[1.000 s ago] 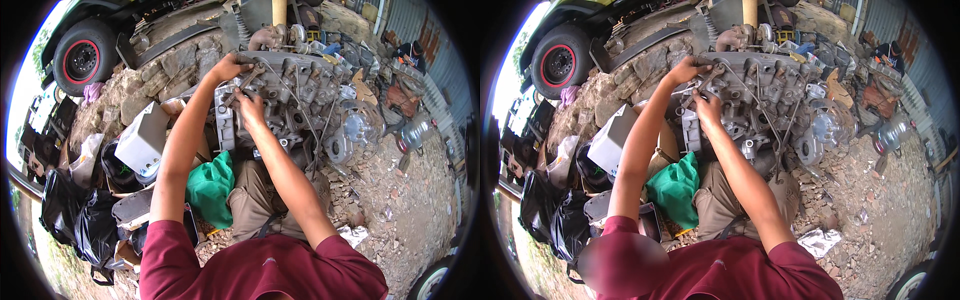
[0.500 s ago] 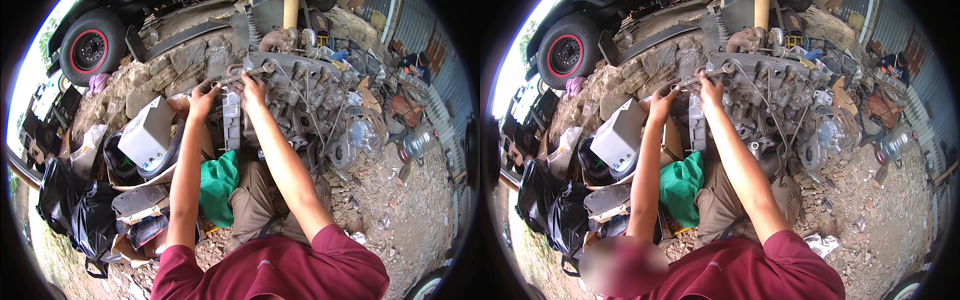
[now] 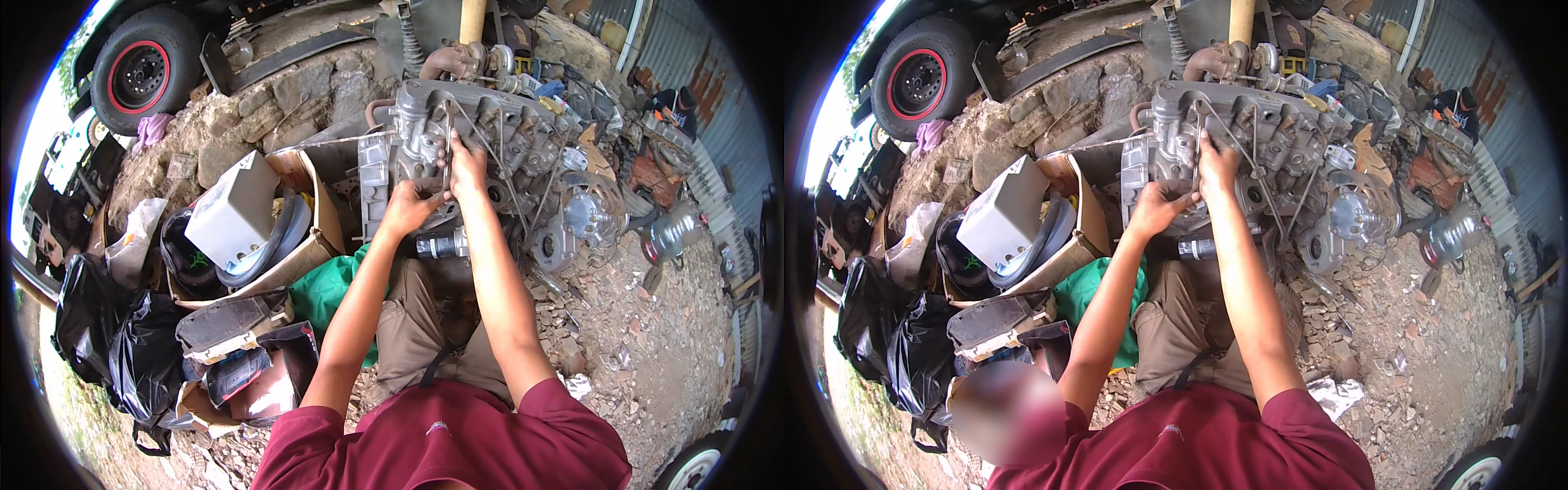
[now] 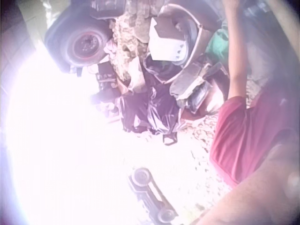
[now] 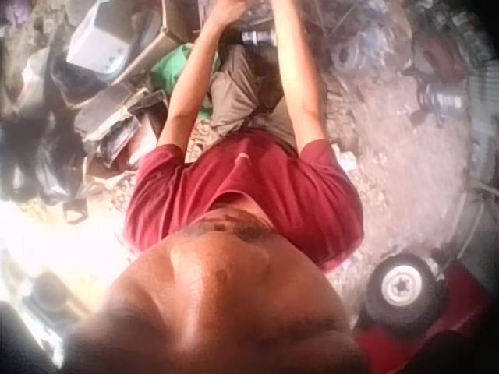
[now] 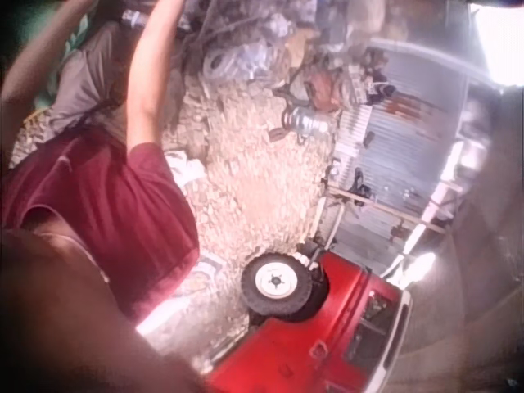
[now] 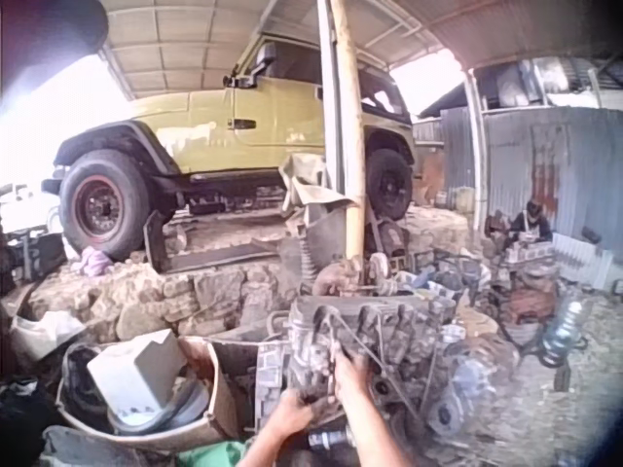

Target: The person works on a car engine block placed on the ground, using a wrench to loosen and remove bolts from the cylinder head. They then use a hammer and a metal rod to tap out a component, followed by cleaning the rod with a rag.

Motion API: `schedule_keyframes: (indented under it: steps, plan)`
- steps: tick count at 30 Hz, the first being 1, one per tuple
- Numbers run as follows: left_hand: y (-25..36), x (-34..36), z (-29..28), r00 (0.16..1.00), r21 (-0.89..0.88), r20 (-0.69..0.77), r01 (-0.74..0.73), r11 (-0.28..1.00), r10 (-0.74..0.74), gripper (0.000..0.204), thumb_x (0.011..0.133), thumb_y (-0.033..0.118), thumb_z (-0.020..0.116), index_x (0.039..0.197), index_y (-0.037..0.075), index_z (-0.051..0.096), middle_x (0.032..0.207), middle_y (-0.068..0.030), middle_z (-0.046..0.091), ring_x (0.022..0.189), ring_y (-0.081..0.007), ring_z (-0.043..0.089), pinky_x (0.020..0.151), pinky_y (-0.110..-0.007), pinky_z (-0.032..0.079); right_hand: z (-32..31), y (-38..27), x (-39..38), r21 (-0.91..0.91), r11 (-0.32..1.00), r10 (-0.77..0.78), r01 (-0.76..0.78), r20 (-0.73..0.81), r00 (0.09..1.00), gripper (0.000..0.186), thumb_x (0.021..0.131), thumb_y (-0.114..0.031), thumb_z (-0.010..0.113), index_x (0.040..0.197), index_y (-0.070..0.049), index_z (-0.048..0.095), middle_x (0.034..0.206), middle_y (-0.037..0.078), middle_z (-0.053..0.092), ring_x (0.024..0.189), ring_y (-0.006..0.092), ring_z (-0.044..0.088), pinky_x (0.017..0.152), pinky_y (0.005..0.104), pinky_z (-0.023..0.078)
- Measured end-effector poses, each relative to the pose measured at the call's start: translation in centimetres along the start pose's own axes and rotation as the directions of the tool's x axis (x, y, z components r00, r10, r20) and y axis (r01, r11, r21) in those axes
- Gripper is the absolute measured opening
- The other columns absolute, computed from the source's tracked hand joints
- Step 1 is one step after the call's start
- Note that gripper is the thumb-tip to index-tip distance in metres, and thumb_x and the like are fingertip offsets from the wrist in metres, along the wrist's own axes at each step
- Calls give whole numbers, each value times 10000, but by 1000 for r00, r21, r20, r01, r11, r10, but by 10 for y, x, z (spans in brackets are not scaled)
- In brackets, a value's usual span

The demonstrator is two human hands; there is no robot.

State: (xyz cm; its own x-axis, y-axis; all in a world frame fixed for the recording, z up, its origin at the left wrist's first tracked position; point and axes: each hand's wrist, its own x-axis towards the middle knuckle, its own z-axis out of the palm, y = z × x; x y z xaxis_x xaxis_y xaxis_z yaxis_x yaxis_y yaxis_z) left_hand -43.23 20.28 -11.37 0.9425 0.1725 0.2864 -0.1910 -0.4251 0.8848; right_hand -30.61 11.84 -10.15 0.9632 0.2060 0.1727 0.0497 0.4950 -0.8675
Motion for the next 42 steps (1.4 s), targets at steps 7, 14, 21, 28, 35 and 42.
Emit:
schedule_keyframes:
  steps: [7,14,21,28,35,42]
  plan:
    - [-30,18,-43,981,-219,-179,33,975,-73,280,952,238,656,969,-36,716,818,-45,712,712,-76,605,667,-256,490,-35,-40,-57,-487,851,-82,199,250,965,333,955,-299,657,1130,-18,690,829,76,692,722,131,627,660,276,484]
    - [12,93,-45,836,472,-269,-317,822,477,287,866,207,682,1114,61,682,1181,-118,659,1142,-256,587,970,-394,434,-95,-155,72,-791,27,-139,612,603,786,363,945,-312,618,1221,-79,654,1142,208,676,1126,385,615,985,479,454]
    - [-14,165,-48,753,691,-71,-435,577,654,436,768,291,708,1165,118,657,1310,-77,580,1328,-320,415,1126,-478,283,-44,-144,90,-809,-114,140,577,562,815,342,944,-326,612,1255,-189,641,1226,136,659,1207,366,568,1074,598,308]
    - [-13,168,-35,743,551,-144,-488,677,653,349,798,274,680,1101,103,657,1242,-73,602,1239,-341,442,1069,-455,316,-51,-125,79,-817,-22,55,576,574,817,333,942,-267,589,1223,-99,655,1182,190,659,1170,392,576,1020,534,396]
    - [-22,172,-36,748,526,-164,-485,698,643,333,777,270,698,1064,102,667,1182,-66,608,1243,-338,449,1059,-501,301,-50,-109,65,-793,16,-56,610,608,792,281,933,-209,581,1146,-55,680,1056,230,676,1029,419,629,930,500,480]
    - [-22,172,-37,722,498,-206,-504,706,661,340,781,263,703,1087,121,655,1148,-81,622,1226,-333,468,1055,-484,309,-40,-105,42,-849,111,-58,517,514,856,300,922,-139,581,1175,7,652,1080,255,661,1056,408,629,943,466,491]
